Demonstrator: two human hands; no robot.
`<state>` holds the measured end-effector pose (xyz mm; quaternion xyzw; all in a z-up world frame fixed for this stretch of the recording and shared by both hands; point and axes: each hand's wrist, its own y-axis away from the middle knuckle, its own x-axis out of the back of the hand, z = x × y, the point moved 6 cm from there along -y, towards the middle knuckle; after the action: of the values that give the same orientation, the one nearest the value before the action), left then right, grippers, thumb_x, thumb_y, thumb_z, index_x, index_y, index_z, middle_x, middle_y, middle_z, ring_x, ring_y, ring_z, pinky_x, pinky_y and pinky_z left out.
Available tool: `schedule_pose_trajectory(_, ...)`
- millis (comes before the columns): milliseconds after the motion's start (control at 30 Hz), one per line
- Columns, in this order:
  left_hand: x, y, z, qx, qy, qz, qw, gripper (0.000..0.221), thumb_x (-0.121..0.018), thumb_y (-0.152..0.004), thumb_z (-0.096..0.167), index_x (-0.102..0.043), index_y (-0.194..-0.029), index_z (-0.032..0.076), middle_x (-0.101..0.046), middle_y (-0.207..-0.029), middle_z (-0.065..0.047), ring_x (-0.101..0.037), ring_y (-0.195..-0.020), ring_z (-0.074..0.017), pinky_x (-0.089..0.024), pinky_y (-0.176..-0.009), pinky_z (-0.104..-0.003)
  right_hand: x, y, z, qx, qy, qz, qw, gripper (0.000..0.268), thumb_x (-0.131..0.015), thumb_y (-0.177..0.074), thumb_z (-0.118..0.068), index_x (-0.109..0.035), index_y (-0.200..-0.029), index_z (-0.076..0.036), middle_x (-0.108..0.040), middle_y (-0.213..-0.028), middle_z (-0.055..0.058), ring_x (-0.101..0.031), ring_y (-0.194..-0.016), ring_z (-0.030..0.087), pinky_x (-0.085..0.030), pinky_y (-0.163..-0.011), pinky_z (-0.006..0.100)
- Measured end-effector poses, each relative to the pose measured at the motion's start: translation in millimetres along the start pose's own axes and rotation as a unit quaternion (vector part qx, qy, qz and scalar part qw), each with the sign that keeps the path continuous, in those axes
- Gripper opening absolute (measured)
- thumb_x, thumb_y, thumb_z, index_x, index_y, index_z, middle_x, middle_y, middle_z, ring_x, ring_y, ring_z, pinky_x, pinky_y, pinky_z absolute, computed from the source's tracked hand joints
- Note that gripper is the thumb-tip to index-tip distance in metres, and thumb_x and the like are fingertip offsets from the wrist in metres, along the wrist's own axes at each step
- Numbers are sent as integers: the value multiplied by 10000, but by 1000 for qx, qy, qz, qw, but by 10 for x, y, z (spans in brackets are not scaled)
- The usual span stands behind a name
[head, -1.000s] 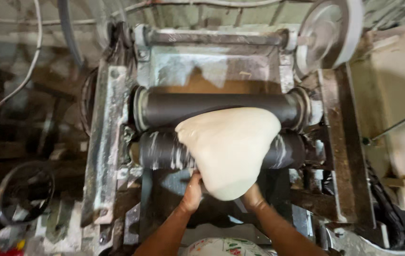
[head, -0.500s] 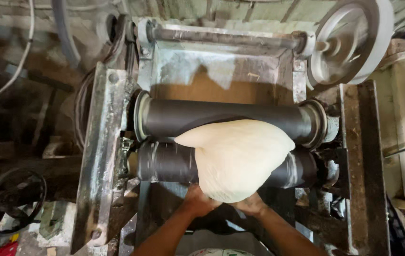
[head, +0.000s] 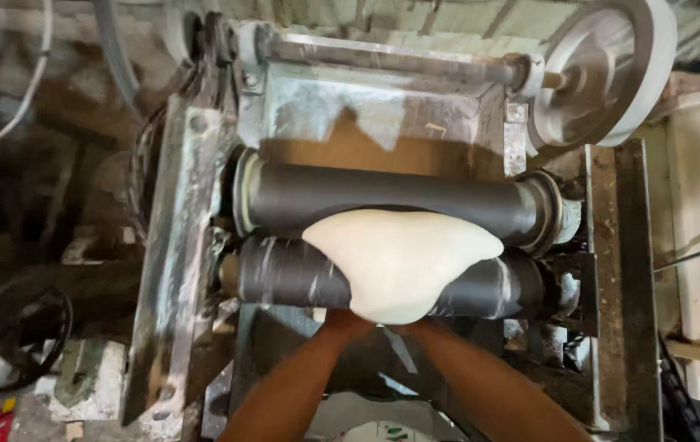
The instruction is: The person passes a large piece of dough repeatedly through a motorized roller machine and then moves to a counter to divide and shape the dough into smaller pieces by hand.
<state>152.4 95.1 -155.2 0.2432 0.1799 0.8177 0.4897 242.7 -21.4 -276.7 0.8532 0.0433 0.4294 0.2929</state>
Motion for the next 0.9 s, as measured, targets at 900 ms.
schedule_pose_trajectory(900, 1856, 2888, -1775, 221, -31, 433, 873, 444, -695, -863, 358, -679, -1277, 196, -704, -1176, -143, -644, -1138, -331, -456, -1034, -468, -538, 251, 188, -186, -486, 72, 851, 616, -743, -856, -278, -534, -1412, -112, -637, -1309, 94, -584, -1205, 240, -483, -1017, 370)
